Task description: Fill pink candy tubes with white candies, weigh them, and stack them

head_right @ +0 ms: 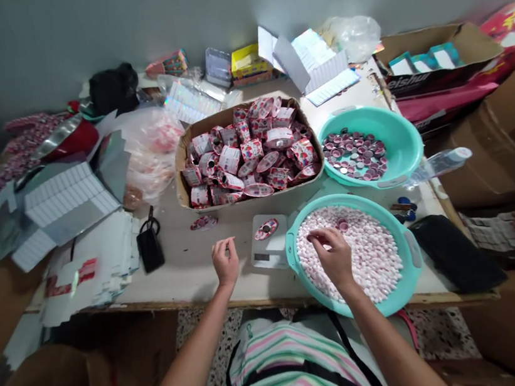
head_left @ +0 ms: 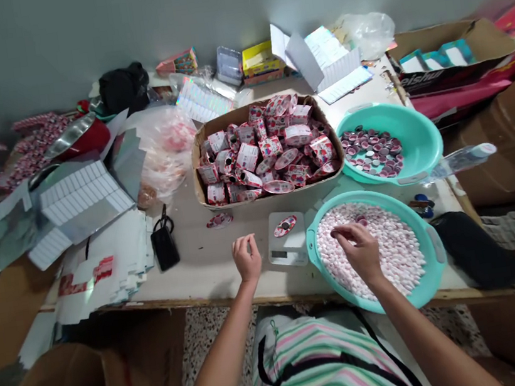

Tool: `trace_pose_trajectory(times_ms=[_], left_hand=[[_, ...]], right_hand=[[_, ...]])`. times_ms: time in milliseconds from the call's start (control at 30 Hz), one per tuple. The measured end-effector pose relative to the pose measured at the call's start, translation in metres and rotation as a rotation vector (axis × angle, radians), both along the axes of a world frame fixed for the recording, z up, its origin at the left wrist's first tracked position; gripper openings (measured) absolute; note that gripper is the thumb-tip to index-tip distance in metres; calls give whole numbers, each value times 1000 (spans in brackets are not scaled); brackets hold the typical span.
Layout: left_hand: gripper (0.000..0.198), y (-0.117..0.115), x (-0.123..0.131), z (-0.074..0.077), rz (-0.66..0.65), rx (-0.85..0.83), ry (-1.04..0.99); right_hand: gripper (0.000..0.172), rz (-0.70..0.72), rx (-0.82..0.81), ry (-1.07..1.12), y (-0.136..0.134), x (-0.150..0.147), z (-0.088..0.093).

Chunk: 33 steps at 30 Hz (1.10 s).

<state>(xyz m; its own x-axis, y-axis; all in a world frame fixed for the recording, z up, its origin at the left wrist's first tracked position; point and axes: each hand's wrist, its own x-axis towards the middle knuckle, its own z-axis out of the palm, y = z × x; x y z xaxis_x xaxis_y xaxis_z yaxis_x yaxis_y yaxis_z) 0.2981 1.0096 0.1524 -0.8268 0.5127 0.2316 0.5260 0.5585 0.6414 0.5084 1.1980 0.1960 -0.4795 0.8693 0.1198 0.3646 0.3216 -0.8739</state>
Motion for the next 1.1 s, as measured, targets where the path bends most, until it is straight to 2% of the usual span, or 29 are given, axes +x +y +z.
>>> trace_pose_trajectory(times_ms=[267, 467, 667, 900, 1000, 1100], left_hand=[[23, -40, 7, -15, 26, -29, -77], [22, -61, 9, -20, 64, -40, -122], [21, -74, 13, -27, 83, -45, -173], [21, -77, 25, -36, 63, -74, -216], [21, -74, 26, -34, 35, -85, -218], [19, -65, 32, -23, -44, -98, -210]], right_hand=[[15, 280, -55, -108, 15, -67, -13], [20, 331, -38, -203, 17, -101, -18], [23, 320, -64, -215, 14, -104, -21], [26, 311, -59, -238, 15, -101, -19], [27, 287, -59, -228, 17, -102, -16], [27, 280, -53, -216, 20, -101, -14]])
